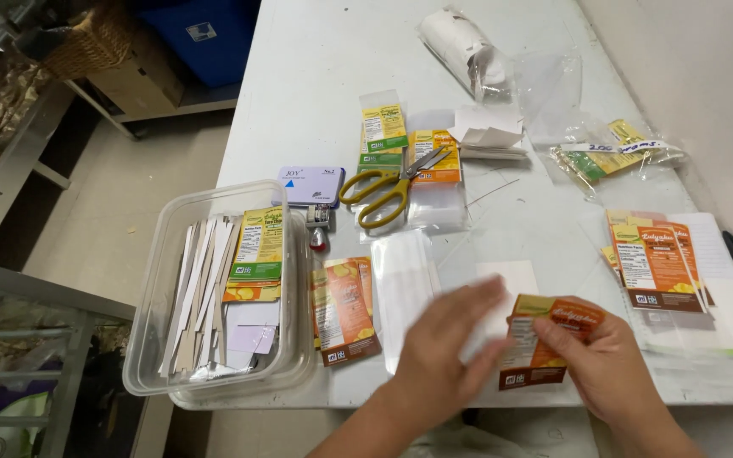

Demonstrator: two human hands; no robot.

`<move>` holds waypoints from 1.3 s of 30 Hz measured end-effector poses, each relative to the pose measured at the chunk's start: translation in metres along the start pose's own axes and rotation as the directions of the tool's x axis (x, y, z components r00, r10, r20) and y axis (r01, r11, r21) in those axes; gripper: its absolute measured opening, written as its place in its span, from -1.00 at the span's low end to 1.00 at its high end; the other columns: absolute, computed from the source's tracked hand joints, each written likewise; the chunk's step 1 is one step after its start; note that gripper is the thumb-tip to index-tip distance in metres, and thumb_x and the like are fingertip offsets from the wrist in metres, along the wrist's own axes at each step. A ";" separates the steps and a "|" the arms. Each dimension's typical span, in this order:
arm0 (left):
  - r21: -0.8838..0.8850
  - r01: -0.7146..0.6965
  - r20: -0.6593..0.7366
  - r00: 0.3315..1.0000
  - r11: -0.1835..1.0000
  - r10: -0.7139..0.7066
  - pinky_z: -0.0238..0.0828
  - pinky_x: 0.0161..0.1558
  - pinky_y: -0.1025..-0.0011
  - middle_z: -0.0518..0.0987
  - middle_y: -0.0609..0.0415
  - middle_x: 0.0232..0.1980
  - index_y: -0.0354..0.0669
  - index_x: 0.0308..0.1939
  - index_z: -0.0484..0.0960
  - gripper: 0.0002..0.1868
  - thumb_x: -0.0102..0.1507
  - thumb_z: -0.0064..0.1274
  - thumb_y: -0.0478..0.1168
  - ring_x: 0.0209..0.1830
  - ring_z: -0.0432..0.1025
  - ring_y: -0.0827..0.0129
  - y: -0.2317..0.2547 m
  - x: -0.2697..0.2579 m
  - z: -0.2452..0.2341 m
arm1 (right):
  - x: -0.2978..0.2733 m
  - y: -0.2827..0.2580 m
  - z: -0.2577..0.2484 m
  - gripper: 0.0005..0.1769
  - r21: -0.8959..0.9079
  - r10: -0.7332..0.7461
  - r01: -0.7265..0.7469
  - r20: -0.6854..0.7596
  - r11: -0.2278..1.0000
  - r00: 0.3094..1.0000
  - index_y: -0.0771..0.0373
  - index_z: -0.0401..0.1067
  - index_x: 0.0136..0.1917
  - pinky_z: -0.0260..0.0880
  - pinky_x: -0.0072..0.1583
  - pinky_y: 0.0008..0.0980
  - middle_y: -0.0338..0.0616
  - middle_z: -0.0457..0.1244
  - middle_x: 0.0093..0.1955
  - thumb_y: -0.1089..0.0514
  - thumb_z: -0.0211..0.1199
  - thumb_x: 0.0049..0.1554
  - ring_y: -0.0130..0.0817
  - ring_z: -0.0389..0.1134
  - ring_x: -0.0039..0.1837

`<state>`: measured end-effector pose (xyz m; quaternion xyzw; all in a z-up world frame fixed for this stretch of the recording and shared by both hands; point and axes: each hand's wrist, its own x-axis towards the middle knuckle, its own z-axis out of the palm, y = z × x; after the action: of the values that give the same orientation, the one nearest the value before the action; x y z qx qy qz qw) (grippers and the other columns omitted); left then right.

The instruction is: The person places small labels onto clear plastic bags by hand and then puts the labeled bags into a plastic container.

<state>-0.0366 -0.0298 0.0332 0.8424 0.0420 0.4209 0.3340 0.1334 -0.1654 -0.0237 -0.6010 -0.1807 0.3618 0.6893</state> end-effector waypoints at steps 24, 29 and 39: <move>-0.607 0.709 0.494 0.690 0.357 -0.529 0.68 -0.28 0.40 0.60 -0.10 -0.38 -0.46 -0.16 0.63 -0.90 0.28 0.10 -0.43 -0.39 0.59 0.34 -0.028 0.029 -0.001 | 0.015 -0.048 0.028 -0.75 -0.271 -0.083 0.102 0.082 0.957 0.993 0.38 0.68 -0.15 0.47 -0.08 -0.23 0.13 0.44 -0.31 0.30 0.59 -0.15 -0.20 0.44 -0.21; -0.580 0.733 0.518 0.669 0.356 -0.534 0.69 -0.28 0.36 0.59 -0.14 -0.39 -0.51 -0.17 0.63 -0.89 0.26 0.10 -0.45 -0.41 0.60 0.30 -0.028 0.035 -0.004 | 0.014 -0.052 0.029 -0.76 -0.271 -0.061 0.084 0.095 0.959 0.994 0.42 0.68 -0.14 0.49 -0.08 -0.17 0.21 0.45 -0.28 0.29 0.56 -0.11 -0.10 0.47 -0.21; -0.513 0.769 0.532 0.633 0.381 -0.562 0.70 -0.30 0.33 0.59 -0.18 -0.43 -0.56 -0.21 0.64 -0.85 0.24 0.14 -0.41 -0.44 0.61 0.25 -0.023 0.045 -0.010 | 0.018 -0.047 0.027 -0.78 -0.266 -0.070 0.105 0.140 0.958 0.988 0.43 0.67 -0.16 0.51 -0.06 -0.12 0.24 0.47 -0.26 0.28 0.54 -0.09 -0.06 0.50 -0.18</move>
<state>-0.0105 0.0093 0.0541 0.6038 0.1710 0.1105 0.7707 0.1406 -0.1339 0.0241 -0.6569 -0.2995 0.3408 0.6021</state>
